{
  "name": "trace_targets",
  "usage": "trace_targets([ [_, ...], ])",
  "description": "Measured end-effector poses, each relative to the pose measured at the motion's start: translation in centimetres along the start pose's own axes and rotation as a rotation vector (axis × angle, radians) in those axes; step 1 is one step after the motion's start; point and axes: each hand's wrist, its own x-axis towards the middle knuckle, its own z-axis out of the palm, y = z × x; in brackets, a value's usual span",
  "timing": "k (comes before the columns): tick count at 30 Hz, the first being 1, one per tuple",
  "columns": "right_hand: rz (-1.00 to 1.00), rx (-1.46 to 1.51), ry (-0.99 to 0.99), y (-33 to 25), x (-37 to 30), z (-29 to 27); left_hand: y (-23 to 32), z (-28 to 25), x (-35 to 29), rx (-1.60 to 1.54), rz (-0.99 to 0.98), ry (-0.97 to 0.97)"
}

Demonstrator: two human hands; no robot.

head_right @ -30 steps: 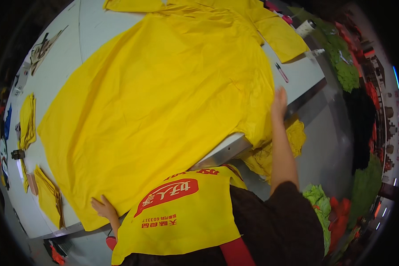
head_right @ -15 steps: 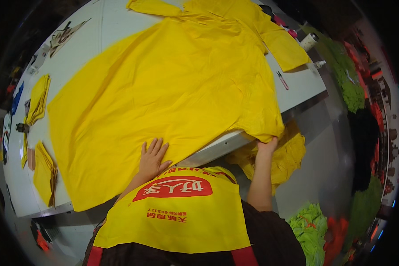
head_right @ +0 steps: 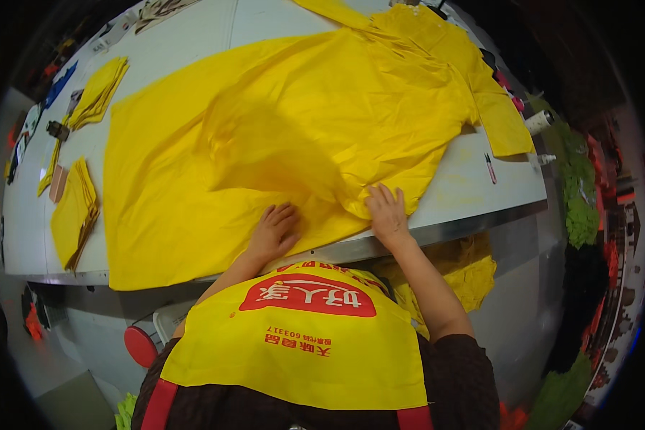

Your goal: The person folds a yellow raincoat on a white table, smoothing the fabric and aligning edges. They use scissors to trim loose threads and then fold the garment into a compact rectangle.

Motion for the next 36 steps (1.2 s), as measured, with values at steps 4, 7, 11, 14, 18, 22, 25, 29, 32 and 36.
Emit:
trace_targets([
  [4,0.182,0.095,-0.005,1.7,0.0,-0.3,-1.8,0.3,-3.6,-0.273,-0.313,0.443],
  [7,0.275,0.115,-0.008,2.1,-1.5,-1.0,-1.8,-3.2,-3.9,-0.43,-0.753,0.853],
  [11,0.294,0.183,-0.028,3.4,-3.1,-0.5,-3.9,-6.5,-2.2,-0.646,-0.842,0.861],
  [14,0.261,0.326,0.058,5.5,-4.1,0.9,-5.4,-7.9,-1.2,-0.948,-0.794,0.602],
  [18,0.272,0.377,0.118,6.4,-4.6,-0.8,-2.0,-13.4,-1.9,-1.022,-0.415,0.972],
  [22,0.435,0.23,-0.095,5.1,-5.0,0.7,-3.4,-11.9,-12.5,-0.247,-0.661,0.499],
  [25,0.359,0.266,-0.5,6.1,-3.0,-3.0,-0.9,-9.3,-17.2,-0.05,-0.762,0.16],
  [29,0.315,0.718,-0.532,15.4,-0.7,-4.8,0.9,-11.0,-14.7,-0.879,-0.989,0.369],
  [32,0.562,0.57,-0.142,20.4,3.7,-4.1,1.4,-11.8,-13.8,-1.168,-1.097,0.635],
  [36,0.359,0.149,-0.028,27.1,4.9,2.6,5.4,-11.6,-7.3,-0.651,-0.954,0.505],
])
